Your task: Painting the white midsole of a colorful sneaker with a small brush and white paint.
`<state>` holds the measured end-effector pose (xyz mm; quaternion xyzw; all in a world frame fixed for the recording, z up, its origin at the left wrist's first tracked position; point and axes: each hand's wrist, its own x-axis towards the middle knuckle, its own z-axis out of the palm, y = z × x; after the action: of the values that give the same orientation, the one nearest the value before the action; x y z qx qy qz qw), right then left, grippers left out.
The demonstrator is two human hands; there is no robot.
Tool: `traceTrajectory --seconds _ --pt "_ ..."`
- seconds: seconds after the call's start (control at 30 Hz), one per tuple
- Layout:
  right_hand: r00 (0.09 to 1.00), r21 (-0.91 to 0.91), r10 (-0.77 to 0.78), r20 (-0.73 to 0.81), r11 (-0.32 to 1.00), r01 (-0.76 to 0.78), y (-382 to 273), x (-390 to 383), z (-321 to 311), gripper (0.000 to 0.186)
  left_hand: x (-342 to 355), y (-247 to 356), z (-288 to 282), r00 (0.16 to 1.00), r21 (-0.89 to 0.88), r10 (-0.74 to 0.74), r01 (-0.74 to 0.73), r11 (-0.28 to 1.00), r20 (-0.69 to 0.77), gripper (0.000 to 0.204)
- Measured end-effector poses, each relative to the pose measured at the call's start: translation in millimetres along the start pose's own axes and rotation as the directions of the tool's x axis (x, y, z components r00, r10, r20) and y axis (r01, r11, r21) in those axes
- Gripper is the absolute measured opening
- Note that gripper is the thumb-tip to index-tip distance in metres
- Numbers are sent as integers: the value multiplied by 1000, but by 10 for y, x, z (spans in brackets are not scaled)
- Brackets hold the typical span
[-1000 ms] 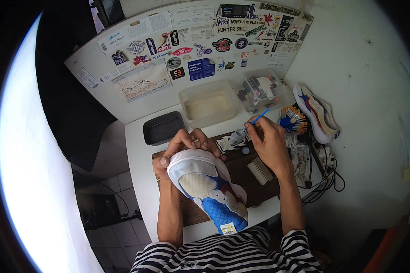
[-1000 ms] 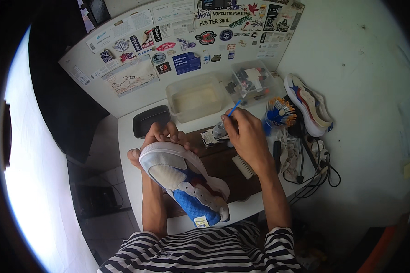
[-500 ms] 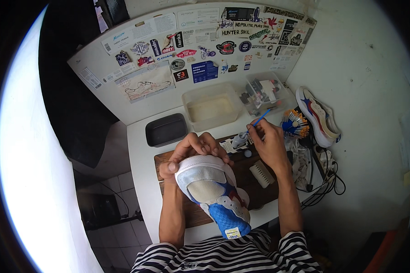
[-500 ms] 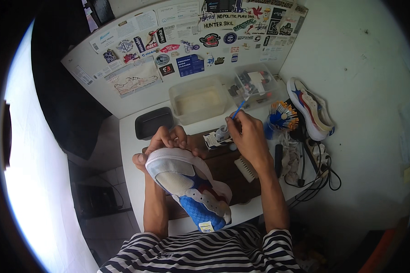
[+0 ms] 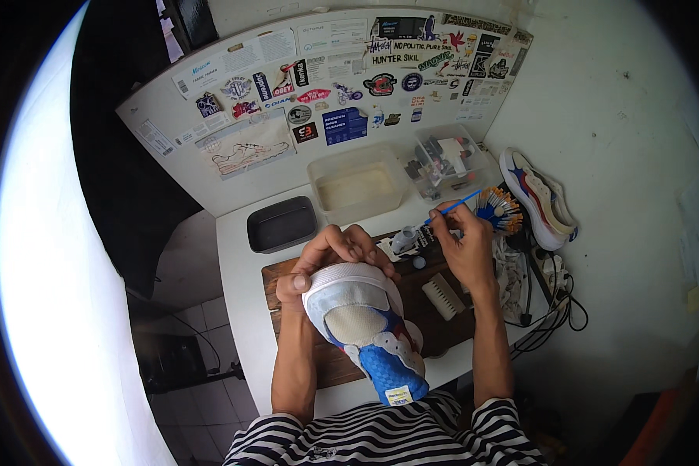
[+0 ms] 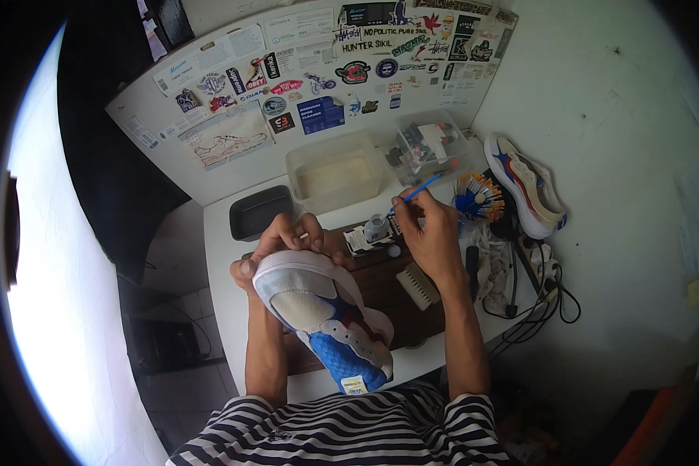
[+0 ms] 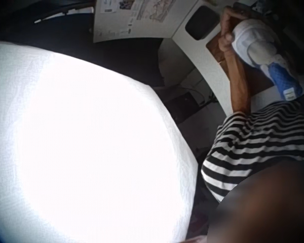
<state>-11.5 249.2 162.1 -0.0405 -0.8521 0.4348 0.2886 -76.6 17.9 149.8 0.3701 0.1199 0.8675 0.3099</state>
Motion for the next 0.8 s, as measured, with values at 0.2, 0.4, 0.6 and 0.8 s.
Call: traceTrajectory --seconds 0.2,0.4,0.6,0.8 --pt "992 -55 -109 68 992 113 -26 -67 -62 12 74 -2 -21 999 49 -30 28 998 39 55" --pt "990 -72 -139 27 987 140 -62 -116 -160 13 116 -9 -7 998 98 -38 34 995 45 55" --pt "971 382 -50 -234 914 139 -515 -331 -453 11 166 -54 138 996 170 -78 84 982 -42 53" --pt "943 512 -152 -296 808 291 -1053 -553 -420 7 186 -83 175 997 195 -68 76 978 -47 53"
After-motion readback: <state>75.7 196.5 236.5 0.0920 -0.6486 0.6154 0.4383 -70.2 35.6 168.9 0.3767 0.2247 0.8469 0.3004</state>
